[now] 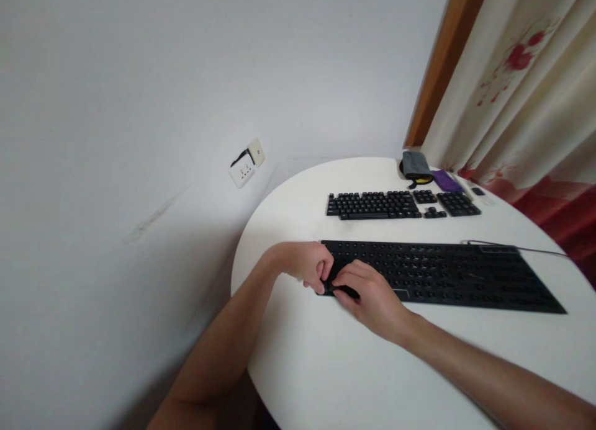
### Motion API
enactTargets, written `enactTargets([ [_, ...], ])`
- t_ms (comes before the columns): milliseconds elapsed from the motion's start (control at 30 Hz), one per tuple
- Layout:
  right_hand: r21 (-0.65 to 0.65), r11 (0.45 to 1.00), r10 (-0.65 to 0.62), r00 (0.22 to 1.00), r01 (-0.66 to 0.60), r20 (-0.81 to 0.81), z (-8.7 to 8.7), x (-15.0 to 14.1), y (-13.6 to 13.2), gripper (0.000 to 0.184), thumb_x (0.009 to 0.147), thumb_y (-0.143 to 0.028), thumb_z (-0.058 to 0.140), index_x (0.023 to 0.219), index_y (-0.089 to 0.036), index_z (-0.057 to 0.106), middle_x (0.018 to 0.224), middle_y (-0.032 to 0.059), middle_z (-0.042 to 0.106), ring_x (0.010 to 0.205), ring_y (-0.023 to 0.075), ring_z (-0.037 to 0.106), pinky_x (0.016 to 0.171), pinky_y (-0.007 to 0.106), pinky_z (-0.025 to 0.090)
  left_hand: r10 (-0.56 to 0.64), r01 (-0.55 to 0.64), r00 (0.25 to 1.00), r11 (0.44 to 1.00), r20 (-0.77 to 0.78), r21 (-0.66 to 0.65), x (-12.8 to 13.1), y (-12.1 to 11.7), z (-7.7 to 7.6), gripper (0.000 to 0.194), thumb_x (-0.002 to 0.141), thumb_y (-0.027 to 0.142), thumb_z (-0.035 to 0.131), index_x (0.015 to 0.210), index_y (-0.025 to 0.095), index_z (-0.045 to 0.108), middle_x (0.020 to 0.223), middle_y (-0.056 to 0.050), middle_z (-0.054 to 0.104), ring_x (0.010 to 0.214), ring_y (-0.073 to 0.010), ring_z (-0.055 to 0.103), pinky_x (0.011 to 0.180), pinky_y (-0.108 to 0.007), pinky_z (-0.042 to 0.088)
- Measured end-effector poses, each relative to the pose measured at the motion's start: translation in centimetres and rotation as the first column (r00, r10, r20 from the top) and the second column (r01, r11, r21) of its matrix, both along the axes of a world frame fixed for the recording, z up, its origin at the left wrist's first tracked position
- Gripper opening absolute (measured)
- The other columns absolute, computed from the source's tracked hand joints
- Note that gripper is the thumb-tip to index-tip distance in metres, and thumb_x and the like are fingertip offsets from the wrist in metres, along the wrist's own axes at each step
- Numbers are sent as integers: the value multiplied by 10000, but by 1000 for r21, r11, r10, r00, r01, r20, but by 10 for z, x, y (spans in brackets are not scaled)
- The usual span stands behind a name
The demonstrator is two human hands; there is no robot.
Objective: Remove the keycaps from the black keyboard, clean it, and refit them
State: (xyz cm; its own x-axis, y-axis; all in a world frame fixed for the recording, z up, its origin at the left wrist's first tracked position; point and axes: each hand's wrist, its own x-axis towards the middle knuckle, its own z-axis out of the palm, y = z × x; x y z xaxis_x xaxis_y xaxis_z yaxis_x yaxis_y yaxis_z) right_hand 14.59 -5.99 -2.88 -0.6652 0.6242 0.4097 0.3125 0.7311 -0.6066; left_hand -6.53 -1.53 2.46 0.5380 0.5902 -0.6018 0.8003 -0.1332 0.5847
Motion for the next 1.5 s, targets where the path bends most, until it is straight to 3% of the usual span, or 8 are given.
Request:
enactTargets([
  [467, -162, 983, -90, 995, 81, -51, -1, 2, 5, 108, 860, -133, 654, 921, -197, 716, 886, 42, 715, 845, 191, 618, 778, 332, 502, 24, -23, 1000, 999, 17, -34, -3, 3, -4, 314, 635, 288, 827, 800, 175, 584, 657, 27, 670, 528, -133, 628, 510, -230, 465],
  [733, -61, 997, -40, 999, 41, 21, -4, 3, 5, 118, 889, -170, 645, 950, -208, 738, 943, 49, 725, 891, 203, 615, 816, 341, 495, 48, -47, 998, 998, 27, -50, -3, 2, -5, 315, 633, 262, 834, 808, 165, 590, 653, 35, 666, 534, -119, 635, 501, -204, 453],
  [1000, 218, 975, -14, 974, -37, 228, 2, 0, -1, 187, 955, -201, 557, 907, -210, 738, 889, 68, 687, 874, 211, 562, 783, 363, 426, 51, -49, 998, 997, 41, -57, -3, 4, -7, 347, 615, 284, 853, 792, 163, 580, 634, 30, 674, 521, -120, 638, 498, -198, 451],
  [1500, 303, 951, -51, 929, -67, 366, 20, 2, -7, 135, 921, -204, 591, 910, -200, 725, 920, 81, 618, 920, 240, 508, 741, 379, 385, 48, -46, 998, 998, 47, -36, -6, 7, -11, 374, 563, 300, 883, 763, 167, 597, 653, 24, 679, 569, -121, 631, 549, -211, 471],
])
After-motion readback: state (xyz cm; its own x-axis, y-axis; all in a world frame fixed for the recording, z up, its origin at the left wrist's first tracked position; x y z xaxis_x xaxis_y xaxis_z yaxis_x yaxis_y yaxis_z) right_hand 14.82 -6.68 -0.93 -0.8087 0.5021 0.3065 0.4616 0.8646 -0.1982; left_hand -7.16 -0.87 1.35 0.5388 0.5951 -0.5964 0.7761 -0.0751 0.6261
